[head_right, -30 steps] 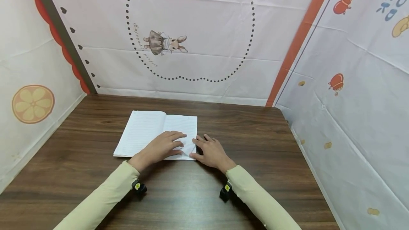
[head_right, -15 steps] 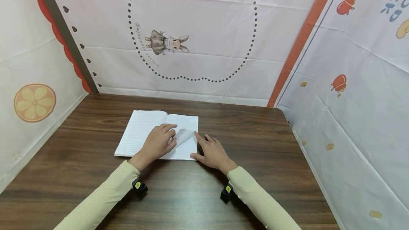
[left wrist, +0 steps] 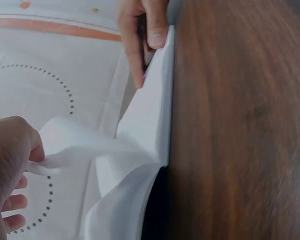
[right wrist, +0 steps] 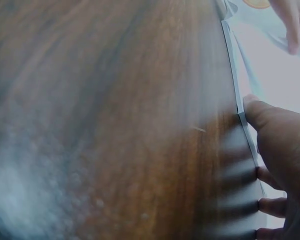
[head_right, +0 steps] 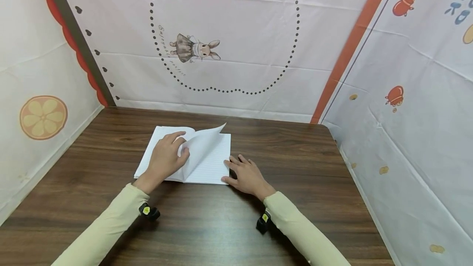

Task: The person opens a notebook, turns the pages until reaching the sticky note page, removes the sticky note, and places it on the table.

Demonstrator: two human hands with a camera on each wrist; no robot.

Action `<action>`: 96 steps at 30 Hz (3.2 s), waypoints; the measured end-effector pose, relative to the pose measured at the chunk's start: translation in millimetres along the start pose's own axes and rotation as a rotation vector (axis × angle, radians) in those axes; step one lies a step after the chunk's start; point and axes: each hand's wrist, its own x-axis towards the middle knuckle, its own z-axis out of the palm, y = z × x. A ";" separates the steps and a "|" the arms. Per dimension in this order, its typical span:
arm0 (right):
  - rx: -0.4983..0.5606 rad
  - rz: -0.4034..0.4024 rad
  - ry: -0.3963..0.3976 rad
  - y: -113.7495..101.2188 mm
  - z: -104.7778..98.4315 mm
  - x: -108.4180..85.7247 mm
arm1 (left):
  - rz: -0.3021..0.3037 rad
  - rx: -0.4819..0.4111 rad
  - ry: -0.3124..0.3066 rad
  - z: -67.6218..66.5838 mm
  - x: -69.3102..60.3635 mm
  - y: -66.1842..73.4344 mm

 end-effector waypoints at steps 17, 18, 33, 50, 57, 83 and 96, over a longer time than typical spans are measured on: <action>-0.006 0.014 -0.018 -1.5 -0.6 1.2 | -0.143 0.079 -0.018 -39.7 -35.7 -45.1; -0.006 0.014 -0.018 -1.6 -0.5 1.0 | -0.151 0.084 -0.028 -41.1 -38.9 -47.2; -0.002 0.029 -0.019 -1.4 -0.8 -2.3 | -0.296 0.102 -0.287 -49.2 -70.4 -62.8; -0.002 0.032 -0.027 -2.7 -0.9 -0.6 | -0.361 0.062 -0.394 -44.2 -83.7 -72.9; 0.001 0.028 -0.027 -3.2 -1.5 0.1 | -0.168 0.048 -0.552 -49.5 -84.5 -77.6; -0.014 0.020 -0.039 1.6 1.2 -0.6 | -0.161 -0.112 -0.654 -57.5 -94.0 -97.7; -0.039 -0.016 -0.059 3.2 -1.2 -1.3 | -0.165 -0.108 -0.662 -59.4 -93.2 -96.6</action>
